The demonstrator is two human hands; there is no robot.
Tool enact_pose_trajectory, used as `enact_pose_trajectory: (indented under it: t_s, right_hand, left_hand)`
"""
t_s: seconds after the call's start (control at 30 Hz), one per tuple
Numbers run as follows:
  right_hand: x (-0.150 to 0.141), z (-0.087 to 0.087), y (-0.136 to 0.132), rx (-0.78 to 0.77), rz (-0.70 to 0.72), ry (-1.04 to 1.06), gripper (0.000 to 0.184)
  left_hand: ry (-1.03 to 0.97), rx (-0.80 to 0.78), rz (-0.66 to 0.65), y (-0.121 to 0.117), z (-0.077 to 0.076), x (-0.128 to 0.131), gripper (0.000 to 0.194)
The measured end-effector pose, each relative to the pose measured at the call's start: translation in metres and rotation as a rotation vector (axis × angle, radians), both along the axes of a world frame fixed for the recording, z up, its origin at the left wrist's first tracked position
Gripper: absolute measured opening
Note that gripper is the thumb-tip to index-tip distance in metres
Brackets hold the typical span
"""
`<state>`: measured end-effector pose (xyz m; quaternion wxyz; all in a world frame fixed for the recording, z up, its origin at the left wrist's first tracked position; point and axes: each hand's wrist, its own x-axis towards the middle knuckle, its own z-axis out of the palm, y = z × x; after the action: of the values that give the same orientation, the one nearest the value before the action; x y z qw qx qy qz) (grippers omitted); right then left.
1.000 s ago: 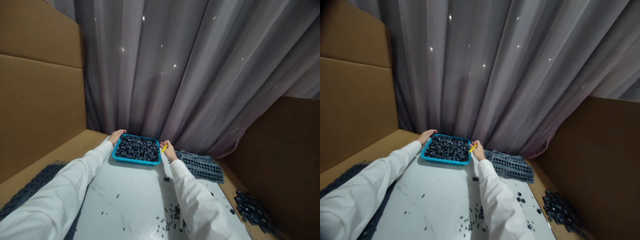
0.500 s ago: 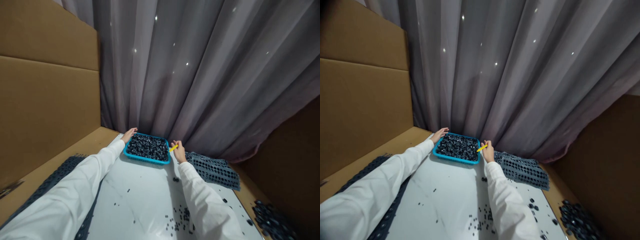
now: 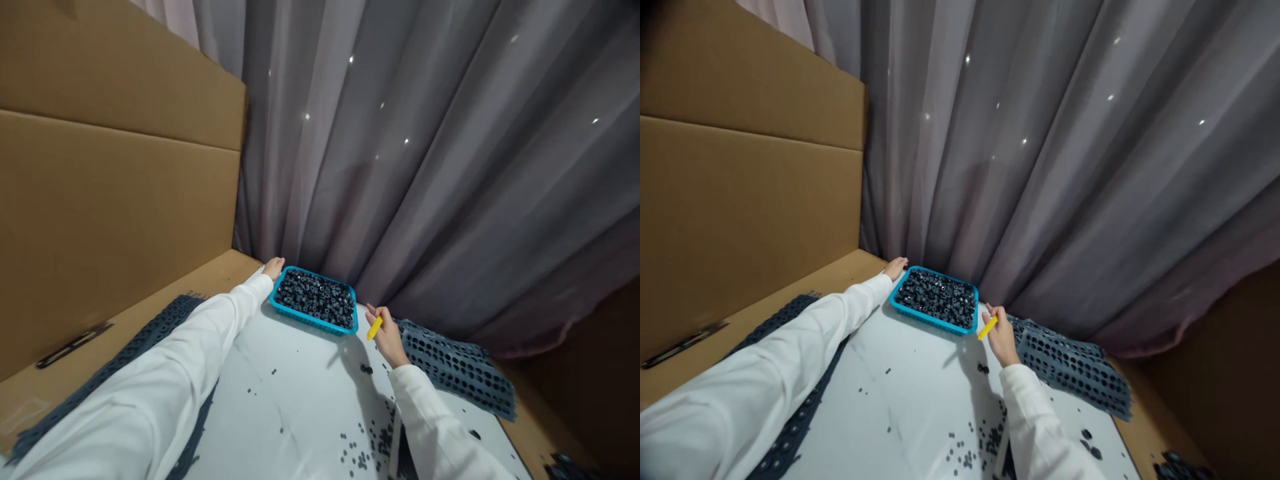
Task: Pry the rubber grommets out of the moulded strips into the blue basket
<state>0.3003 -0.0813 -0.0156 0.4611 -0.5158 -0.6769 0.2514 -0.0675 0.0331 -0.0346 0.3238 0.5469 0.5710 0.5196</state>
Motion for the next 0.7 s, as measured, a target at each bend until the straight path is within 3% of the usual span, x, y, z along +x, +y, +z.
enact_pose_trajectory:
  t_s: [0.13, 0.27, 0.47, 0.6, 0.7]
  right_hand:
    - [-0.012, 0.001, -0.022, -0.034, 0.121, 0.015, 0.032]
    - [-0.024, 0.006, -0.045, -0.067, 0.209, 0.022, 0.030]
    - [-0.035, 0.028, -0.084, -0.134, 0.315, 0.041, 0.030]
    - [-0.041, 0.038, -0.126, -0.228, 0.337, 0.062, 0.026]
    - [-0.052, 0.036, -0.166, -0.354, 0.434, 0.060, 0.024]
  left_hand:
    - [0.093, -0.078, -0.002, -0.010, -0.001, 0.000, 0.032]
    - [0.173, -0.122, -0.017, -0.017, 0.007, -0.001, 0.032]
    - [0.330, -0.159, -0.013, -0.041, 0.046, -0.024, 0.033]
    - [0.499, -0.202, -0.094, -0.091, 0.079, -0.056, 0.030]
    - [0.642, -0.337, -0.256, -0.162, 0.089, -0.077, 0.022]
